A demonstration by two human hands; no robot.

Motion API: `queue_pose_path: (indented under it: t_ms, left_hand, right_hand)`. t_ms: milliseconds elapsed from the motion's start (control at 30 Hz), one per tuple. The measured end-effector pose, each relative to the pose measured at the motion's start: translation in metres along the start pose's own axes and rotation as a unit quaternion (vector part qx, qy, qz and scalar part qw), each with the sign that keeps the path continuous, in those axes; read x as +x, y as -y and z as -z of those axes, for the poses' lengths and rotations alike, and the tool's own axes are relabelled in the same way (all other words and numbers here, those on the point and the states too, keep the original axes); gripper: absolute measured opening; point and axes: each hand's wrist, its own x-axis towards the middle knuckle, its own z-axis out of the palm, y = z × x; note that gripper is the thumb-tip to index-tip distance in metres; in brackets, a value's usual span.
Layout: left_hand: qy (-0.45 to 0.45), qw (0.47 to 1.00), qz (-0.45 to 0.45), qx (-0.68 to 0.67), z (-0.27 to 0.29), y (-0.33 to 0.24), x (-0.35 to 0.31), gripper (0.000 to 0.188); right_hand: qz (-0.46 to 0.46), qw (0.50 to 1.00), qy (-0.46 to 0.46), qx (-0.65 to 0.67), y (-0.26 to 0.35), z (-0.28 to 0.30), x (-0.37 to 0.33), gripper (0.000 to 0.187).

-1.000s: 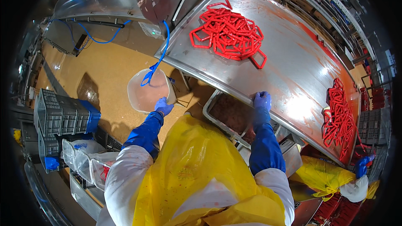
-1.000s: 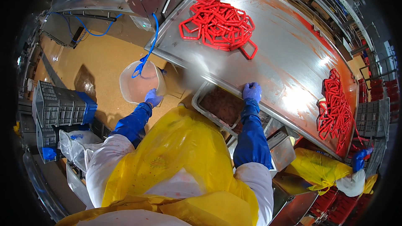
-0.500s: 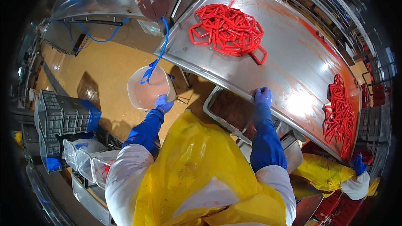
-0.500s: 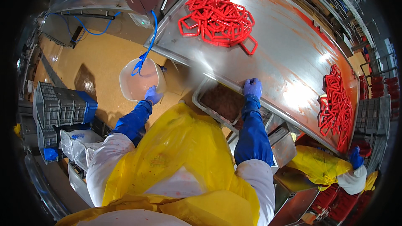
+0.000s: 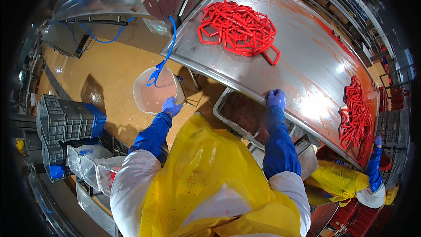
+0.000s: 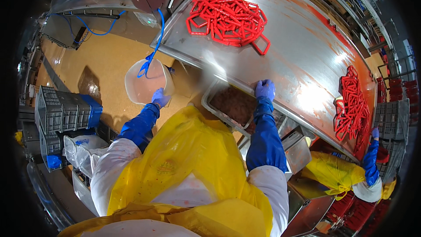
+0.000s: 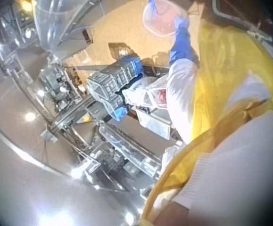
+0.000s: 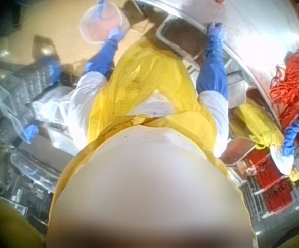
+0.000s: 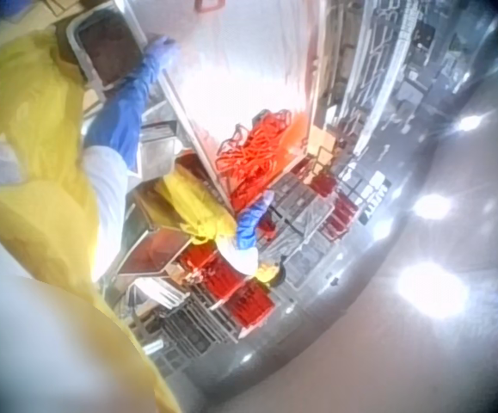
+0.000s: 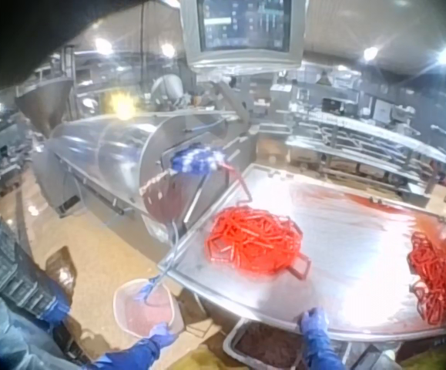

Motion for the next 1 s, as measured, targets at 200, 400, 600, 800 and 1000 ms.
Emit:
queue_pose_path:
  t_ms: [200, 400, 600, 800, 1000]
  left_hand:
    - [-0.011, 1.000, 0.001, -0.004, -0.0019, 0.0020, 0.0002, 0.067]
    - [-0.001, 1.000, 0.012, -0.011, 0.0011, -0.0008, -0.0007, 0.066]
    - [-0.001, 1.000, 0.008, -0.005, 0.0051, -0.0033, -0.0016, 0.066]
    - [-0.003, 1.000, 0.011, -0.012, 0.0049, -0.0043, -0.0030, 0.065]
    - [-0.002, 1.000, 0.009, -0.005, 0.0040, -0.0032, -0.0017, 0.065]
  right_hand:
    - [0.009, 1.000, -0.010, 0.005, 0.0000, -0.0017, 0.0007, 0.029]
    - [0.023, 0.999, -0.036, 0.007, -0.0025, -0.0048, 0.0002, 0.026]
    - [0.004, 1.000, -0.004, 0.003, 0.0009, -0.0009, 0.0003, 0.029]
    - [0.001, 1.000, -0.002, 0.000, 0.0002, 0.0001, 0.0009, 0.029]
    - [0.002, 1.000, -0.001, -0.002, 0.0009, 0.0001, 0.0007, 0.029]
